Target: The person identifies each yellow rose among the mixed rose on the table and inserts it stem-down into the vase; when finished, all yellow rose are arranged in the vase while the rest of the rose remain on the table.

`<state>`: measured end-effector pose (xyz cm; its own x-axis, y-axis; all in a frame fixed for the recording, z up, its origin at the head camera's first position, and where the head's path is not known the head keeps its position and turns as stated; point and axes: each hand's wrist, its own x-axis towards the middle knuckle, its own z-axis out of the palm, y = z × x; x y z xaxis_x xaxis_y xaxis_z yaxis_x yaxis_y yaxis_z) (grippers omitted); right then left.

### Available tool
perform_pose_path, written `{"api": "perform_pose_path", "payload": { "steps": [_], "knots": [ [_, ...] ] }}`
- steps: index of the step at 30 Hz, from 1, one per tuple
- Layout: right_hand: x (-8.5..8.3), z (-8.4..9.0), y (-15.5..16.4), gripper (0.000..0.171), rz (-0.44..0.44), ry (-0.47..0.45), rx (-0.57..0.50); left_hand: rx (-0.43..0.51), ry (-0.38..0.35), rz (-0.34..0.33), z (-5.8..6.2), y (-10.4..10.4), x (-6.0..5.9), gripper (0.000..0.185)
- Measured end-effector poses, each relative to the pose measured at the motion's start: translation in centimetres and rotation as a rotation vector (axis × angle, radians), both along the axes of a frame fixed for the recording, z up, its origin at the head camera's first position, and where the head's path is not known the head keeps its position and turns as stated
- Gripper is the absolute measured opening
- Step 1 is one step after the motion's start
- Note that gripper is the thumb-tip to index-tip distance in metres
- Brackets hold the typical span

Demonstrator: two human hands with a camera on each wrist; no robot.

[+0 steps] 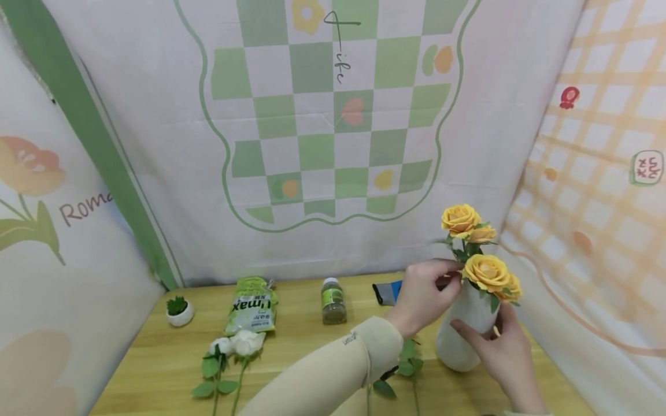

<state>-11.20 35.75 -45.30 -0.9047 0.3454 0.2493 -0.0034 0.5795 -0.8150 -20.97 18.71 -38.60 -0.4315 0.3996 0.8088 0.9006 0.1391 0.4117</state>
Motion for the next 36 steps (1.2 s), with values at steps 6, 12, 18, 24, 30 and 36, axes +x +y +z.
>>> {"api": "perform_pose_path", "payload": {
  "steps": [6, 12, 18, 24, 30, 36],
  "knots": [
    [-0.1, -0.2, 0.0, 0.091, -0.003, 0.028, 0.021, -0.114, 0.016, 0.044, -0.8, -0.2, 0.4, 0.017],
    [-0.2, -0.3, 0.2, 0.091, 0.001, 0.026, 0.009, -0.134, 0.027, 0.061, -1.0, -0.3, 0.6, 0.018],
    [-0.3, -0.3, 0.2, 0.092, -0.002, 0.001, 0.009, -0.141, 0.005, 0.045, -1.1, -0.6, 0.8, 0.021],
    [-0.4, -0.2, 0.1, 0.092, 0.002, 0.017, -0.001, -0.131, -0.027, 0.04, -1.7, -1.2, 0.8, 0.025],
    [-0.5, -0.2, 0.1, 0.096, 0.001, 0.01, -0.012, -0.096, -0.088, 0.038, -2.8, -2.2, 0.8, 0.031],
    [-0.5, -0.1, 0.2, 0.101, -0.003, -0.011, -0.015, -0.075, -0.213, -0.001, -4.2, -3.5, 1.3, 0.035]
  ]
}}
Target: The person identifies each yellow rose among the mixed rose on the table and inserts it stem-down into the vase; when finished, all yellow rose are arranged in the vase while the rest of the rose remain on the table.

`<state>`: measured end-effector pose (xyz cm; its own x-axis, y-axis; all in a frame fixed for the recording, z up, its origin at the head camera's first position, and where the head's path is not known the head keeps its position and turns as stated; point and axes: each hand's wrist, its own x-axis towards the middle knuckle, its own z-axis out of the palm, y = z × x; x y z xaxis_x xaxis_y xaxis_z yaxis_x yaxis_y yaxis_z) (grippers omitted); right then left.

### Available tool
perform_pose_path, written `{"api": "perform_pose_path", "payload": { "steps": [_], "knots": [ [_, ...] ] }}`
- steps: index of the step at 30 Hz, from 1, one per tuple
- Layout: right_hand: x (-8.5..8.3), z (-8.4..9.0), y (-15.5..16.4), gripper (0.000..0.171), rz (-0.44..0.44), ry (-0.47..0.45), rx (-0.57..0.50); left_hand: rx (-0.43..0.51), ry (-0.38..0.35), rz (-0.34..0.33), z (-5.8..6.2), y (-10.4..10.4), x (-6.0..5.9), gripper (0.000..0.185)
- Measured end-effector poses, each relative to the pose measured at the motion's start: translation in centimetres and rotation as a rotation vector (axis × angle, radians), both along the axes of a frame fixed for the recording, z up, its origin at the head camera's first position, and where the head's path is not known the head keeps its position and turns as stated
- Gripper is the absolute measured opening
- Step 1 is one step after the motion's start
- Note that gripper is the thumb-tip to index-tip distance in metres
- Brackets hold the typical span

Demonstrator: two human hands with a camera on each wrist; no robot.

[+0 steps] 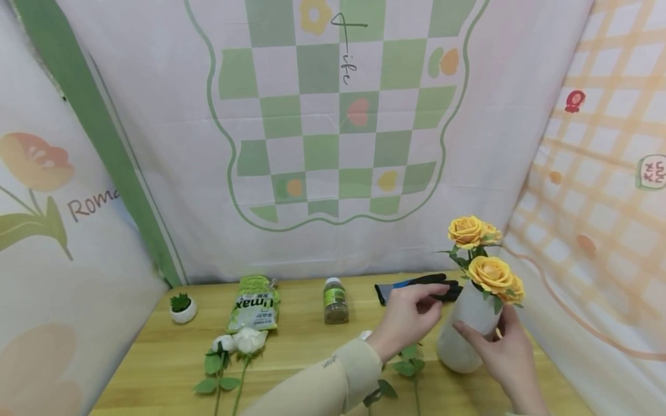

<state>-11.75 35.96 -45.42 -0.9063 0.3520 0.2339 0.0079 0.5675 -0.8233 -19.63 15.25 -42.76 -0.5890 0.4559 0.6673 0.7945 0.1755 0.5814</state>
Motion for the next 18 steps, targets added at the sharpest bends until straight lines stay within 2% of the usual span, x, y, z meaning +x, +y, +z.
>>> {"api": "perform_pose_path", "payload": {
  "steps": [5, 10, 13, 18],
  "knots": [
    [-0.2, 0.1, -0.1, 0.106, -0.003, -0.013, -0.031, 0.027, -0.184, -0.064, -1.3, -1.1, 0.6, 0.037],
    [-0.3, 0.1, -0.1, 0.107, -0.007, -0.019, -0.035, 0.042, -0.286, -0.094, -2.7, -2.0, 1.2, 0.039],
    [-0.3, 0.1, 0.0, 0.107, -0.006, -0.028, -0.027, 0.043, -0.321, -0.095, -3.5, -2.5, 1.6, 0.041],
    [-0.4, 0.0, 0.1, 0.107, -0.006, -0.038, -0.015, 0.036, -0.307, -0.078, -4.9, -3.1, 2.3, 0.043]
  ]
}}
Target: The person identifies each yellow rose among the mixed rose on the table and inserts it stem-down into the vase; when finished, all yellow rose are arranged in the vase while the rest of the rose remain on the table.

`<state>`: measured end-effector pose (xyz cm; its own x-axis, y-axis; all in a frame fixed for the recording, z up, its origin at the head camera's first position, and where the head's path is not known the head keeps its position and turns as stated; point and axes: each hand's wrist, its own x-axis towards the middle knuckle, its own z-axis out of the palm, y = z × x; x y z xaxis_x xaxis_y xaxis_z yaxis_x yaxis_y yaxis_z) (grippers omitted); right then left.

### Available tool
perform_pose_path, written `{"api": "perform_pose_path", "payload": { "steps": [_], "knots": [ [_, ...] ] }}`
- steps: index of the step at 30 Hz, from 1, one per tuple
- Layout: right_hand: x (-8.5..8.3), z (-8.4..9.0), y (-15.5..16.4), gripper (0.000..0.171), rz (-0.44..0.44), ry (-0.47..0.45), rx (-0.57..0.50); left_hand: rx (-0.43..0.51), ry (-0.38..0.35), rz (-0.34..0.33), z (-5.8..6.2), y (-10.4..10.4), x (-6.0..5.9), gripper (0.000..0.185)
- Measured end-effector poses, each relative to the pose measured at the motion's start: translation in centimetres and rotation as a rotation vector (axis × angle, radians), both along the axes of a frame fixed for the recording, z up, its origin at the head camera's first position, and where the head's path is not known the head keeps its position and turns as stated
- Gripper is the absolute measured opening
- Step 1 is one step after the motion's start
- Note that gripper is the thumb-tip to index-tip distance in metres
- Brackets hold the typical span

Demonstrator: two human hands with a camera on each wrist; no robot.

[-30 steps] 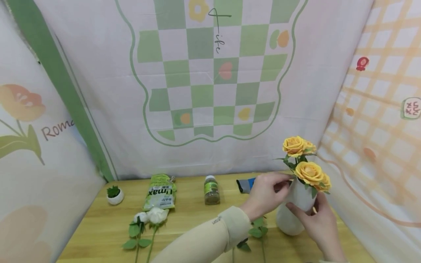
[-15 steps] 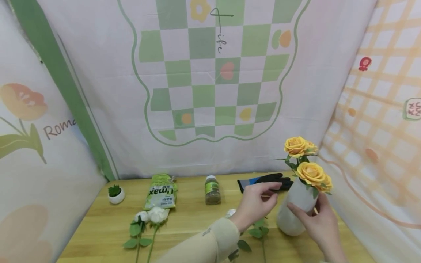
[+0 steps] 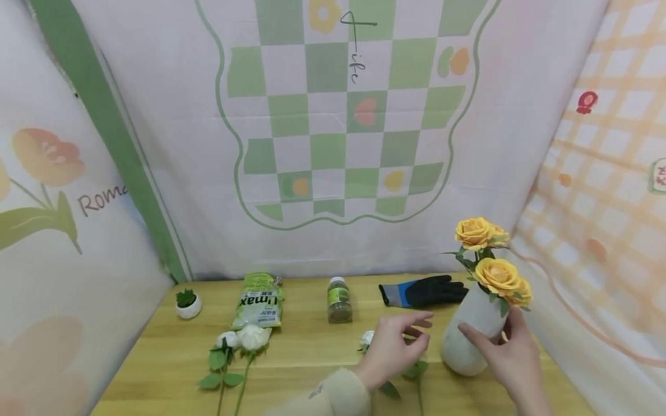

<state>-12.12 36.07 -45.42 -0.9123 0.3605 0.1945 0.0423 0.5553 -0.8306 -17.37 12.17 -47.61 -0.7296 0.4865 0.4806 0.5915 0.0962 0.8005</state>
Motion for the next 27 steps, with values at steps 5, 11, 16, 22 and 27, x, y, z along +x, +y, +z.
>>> {"api": "perform_pose_path", "payload": {
  "steps": [5, 11, 16, 22, 27],
  "knots": [
    [0.1, -0.1, -0.1, 0.103, -0.001, 0.022, -0.006, -0.039, -0.035, -0.007, -1.3, -0.7, 0.8, 0.042],
    [0.1, -0.2, 0.0, 0.102, 0.001, 0.027, -0.005, -0.175, -0.067, 0.022, -2.3, -1.2, 1.5, 0.041],
    [0.1, -0.2, 0.0, 0.103, 0.008, 0.021, -0.006, -0.239, -0.112, 0.015, -3.0, -1.2, 1.7, 0.041],
    [0.1, -0.1, 0.1, 0.104, 0.005, 0.009, -0.005, -0.303, -0.116, -0.007, -4.2, -1.1, 1.7, 0.041],
    [0.1, -0.1, 0.0, 0.103, 0.014, 0.013, -0.007, -0.397, -0.113, -0.009, -5.2, -0.9, 1.9, 0.044]
  ]
}}
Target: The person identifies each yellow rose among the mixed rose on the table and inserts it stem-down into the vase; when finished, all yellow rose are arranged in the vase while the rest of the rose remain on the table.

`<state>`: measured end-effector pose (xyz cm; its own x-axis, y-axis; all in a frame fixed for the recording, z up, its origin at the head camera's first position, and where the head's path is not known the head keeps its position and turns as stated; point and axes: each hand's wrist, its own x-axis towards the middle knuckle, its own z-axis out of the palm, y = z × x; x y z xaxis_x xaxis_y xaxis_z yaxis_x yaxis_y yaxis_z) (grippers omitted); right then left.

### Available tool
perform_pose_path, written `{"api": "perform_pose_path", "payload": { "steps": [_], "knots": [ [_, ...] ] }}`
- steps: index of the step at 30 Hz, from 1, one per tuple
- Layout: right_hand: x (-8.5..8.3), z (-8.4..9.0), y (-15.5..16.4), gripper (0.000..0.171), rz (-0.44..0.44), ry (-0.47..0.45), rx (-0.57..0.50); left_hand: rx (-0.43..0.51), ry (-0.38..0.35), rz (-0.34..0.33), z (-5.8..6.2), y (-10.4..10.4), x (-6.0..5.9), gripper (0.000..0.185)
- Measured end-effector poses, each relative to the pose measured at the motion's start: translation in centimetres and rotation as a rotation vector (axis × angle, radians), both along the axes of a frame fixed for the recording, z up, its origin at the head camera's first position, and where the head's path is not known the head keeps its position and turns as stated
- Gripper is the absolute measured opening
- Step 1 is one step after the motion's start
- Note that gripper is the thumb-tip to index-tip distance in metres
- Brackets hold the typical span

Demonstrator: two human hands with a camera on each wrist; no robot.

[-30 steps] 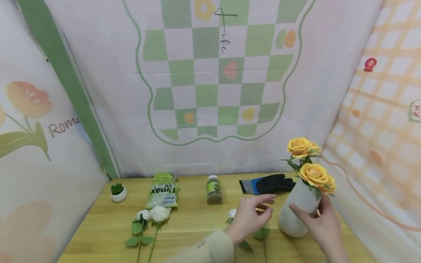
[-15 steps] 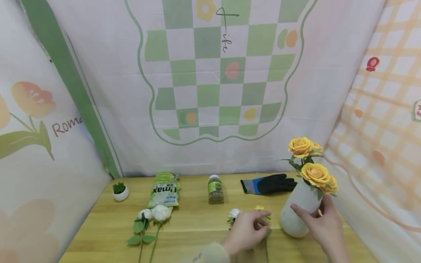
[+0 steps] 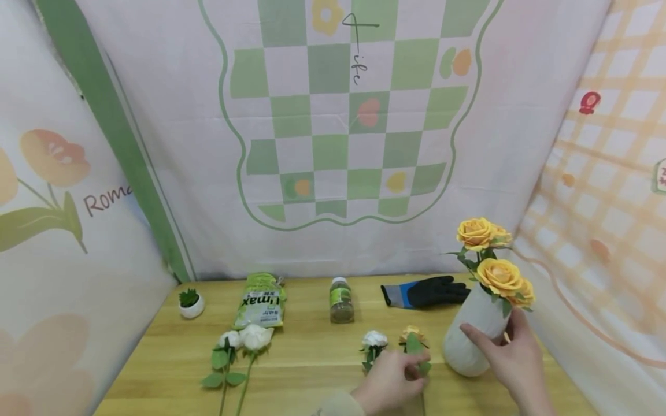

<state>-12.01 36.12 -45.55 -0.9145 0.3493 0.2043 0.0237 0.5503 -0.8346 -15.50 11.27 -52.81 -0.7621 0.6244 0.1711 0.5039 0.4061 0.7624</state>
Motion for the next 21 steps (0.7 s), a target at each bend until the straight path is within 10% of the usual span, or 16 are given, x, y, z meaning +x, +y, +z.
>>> {"api": "perform_pose_path", "payload": {
  "steps": [21],
  "knots": [
    [-0.29, 0.35, 0.23, 0.112, 0.009, -0.084, -0.009, -0.089, -0.068, -0.06, -0.45, 0.69, 0.52, 0.025]
  ]
}}
